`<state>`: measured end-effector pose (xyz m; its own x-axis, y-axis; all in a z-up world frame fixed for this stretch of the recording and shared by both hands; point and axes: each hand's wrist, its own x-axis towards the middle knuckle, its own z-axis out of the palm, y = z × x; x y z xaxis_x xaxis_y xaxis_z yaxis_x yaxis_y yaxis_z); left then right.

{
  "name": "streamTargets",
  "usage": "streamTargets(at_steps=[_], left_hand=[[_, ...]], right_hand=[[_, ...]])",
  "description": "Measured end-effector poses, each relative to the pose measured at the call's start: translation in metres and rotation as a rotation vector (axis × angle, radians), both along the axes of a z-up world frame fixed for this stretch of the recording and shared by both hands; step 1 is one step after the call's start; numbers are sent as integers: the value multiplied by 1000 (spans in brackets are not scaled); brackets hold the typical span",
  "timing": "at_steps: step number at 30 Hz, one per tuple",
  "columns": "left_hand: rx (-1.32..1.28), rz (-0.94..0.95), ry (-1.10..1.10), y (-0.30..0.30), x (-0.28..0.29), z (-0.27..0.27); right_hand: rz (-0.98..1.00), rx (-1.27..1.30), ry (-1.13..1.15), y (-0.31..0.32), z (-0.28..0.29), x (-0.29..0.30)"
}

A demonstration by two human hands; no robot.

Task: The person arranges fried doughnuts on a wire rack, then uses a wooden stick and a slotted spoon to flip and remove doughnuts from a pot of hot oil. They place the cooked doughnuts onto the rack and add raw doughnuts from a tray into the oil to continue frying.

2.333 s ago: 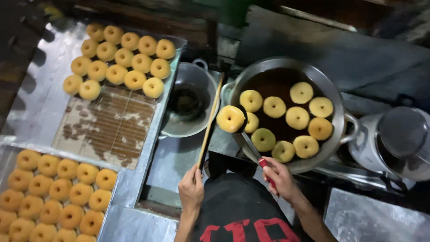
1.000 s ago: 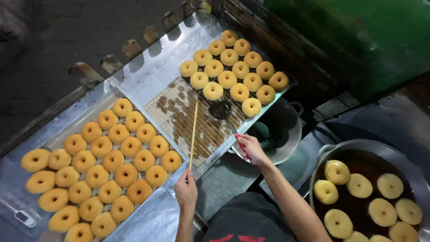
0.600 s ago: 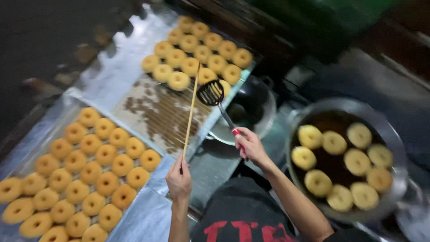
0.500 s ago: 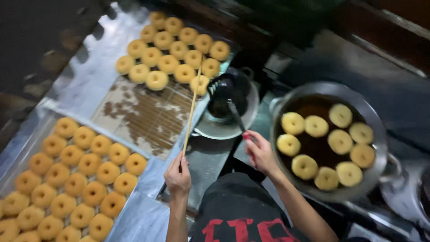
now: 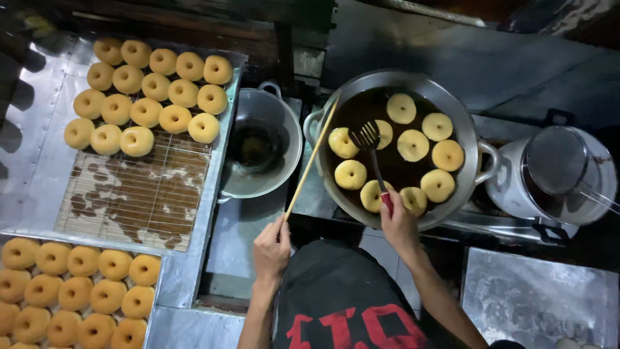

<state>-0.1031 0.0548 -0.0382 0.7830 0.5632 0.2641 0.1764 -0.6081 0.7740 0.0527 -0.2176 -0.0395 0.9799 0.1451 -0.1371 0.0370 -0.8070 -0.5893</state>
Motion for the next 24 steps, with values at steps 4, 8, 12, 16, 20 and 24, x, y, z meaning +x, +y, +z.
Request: streamTargets(at_steps=[4, 8, 12, 16, 20, 24], left_hand=[[0, -9, 53, -20, -7, 12], [-11, 23, 107, -32, -14, 6], [-2, 50, 141, -39, -20, 3], [-32, 76, 144, -42, -21, 2], [-30, 88, 175, -46, -24, 5], [-34, 102, 202, -49, -31, -4]], right_hand=[[9, -39, -12, -2, -3, 2], [38, -11, 75, -3, 12, 3], [-14, 145, 327, -12, 10, 1], [-149, 633, 546, -13, 2, 3], [-115, 705, 555, -8, 10, -2], [102, 222, 336, -7, 43, -25]])
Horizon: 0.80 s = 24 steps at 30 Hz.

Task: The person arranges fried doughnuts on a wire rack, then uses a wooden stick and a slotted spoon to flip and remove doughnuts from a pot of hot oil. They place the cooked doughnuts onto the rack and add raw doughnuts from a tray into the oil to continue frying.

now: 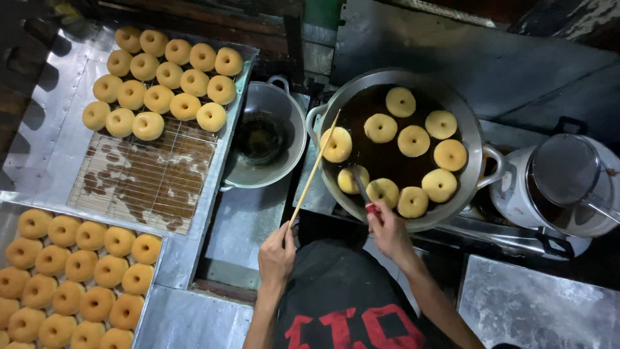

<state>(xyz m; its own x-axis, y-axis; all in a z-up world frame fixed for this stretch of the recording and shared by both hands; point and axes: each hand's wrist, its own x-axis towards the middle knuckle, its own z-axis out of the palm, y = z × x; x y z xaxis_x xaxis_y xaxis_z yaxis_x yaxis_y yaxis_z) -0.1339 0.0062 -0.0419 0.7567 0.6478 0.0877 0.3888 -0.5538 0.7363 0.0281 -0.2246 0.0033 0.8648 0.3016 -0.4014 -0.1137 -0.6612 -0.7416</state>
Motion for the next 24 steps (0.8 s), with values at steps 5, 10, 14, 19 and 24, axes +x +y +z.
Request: streamTargets(at_steps=[5, 10, 14, 19, 24], left_hand=[[-11, -64, 1, -3, -11, 2], [0, -76, -39, -3, -16, -3], [-19, -34, -67, 3, -17, 6], [-159, 176, -103, 32, -33, 7], [-271, 538, -89, 70, -75, -47]], right_hand=[[88, -101, -78, -7, 2, -17], [-41, 79, 157, -17, -13, -17], [-274, 493, 417, -14, -24, -7], [-155, 579, 396, 31, -20, 8], [-5, 529, 576, 117, -9, 10]])
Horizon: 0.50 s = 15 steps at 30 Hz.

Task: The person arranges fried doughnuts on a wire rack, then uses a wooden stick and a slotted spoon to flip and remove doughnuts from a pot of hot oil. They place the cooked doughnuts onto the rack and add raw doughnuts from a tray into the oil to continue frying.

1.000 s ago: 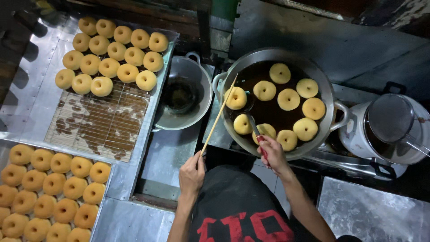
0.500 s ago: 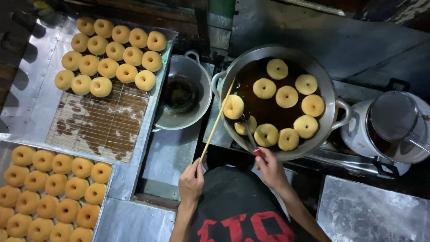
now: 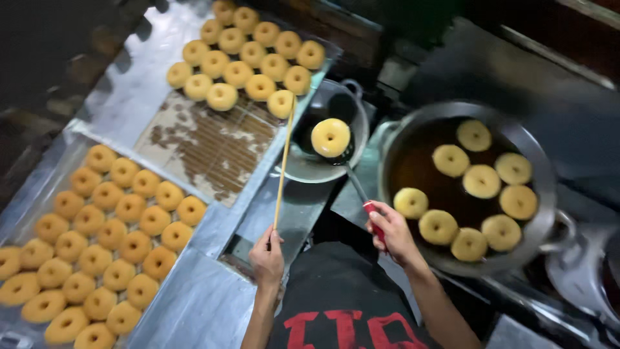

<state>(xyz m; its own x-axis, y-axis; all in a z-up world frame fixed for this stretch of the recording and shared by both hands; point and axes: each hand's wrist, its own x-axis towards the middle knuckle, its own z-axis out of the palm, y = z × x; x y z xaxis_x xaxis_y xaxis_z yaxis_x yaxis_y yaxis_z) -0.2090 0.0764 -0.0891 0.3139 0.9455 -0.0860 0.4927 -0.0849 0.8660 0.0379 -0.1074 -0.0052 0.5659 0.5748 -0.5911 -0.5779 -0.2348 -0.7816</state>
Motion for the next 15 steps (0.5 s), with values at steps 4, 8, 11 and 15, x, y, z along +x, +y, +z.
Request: streamTargets(at_steps=[4, 8, 11, 15], left_hand=[[-113, 160, 108, 25, -31, -6], [-110, 243, 62, 45, -47, -13], [-116, 285, 52, 62, -54, -7], [-149, 325, 73, 80, -55, -12]], right_hand=[[121, -19, 48, 77, -31, -10], [231, 17, 100, 157, -53, -14], [222, 4, 68, 220, -68, -10], [177, -46, 14, 253, -102, 1]])
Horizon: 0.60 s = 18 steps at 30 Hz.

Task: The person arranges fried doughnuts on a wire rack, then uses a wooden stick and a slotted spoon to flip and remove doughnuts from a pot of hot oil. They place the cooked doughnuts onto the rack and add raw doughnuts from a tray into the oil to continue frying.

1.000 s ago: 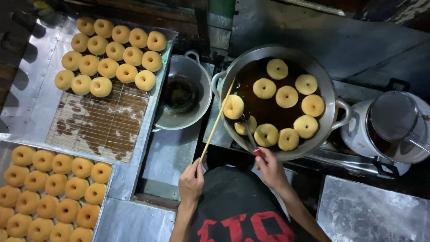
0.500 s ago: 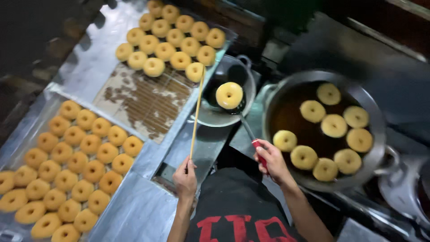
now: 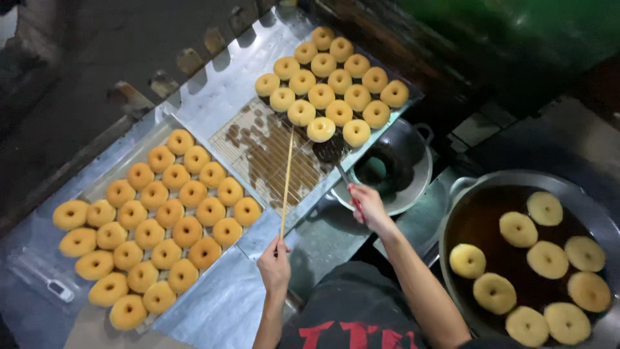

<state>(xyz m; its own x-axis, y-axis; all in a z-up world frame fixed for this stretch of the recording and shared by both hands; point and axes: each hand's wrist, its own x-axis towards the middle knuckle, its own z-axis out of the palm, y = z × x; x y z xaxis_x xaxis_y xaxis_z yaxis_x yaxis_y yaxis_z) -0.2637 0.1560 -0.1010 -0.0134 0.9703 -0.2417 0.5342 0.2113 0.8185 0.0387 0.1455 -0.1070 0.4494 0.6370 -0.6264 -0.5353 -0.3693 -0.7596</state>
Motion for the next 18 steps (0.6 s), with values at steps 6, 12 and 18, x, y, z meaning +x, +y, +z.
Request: streamTargets(at_steps=[6, 12, 18], left_hand=[[-71, 3, 21, 14, 8, 17], [14, -52, 24, 6, 14, 7], [80, -150, -14, -28, 28, 30]], right_hand=[[56, -47, 51, -16, 34, -9], [32, -15, 99, -18, 27, 1], [9, 25, 95, -80, 73, -10]])
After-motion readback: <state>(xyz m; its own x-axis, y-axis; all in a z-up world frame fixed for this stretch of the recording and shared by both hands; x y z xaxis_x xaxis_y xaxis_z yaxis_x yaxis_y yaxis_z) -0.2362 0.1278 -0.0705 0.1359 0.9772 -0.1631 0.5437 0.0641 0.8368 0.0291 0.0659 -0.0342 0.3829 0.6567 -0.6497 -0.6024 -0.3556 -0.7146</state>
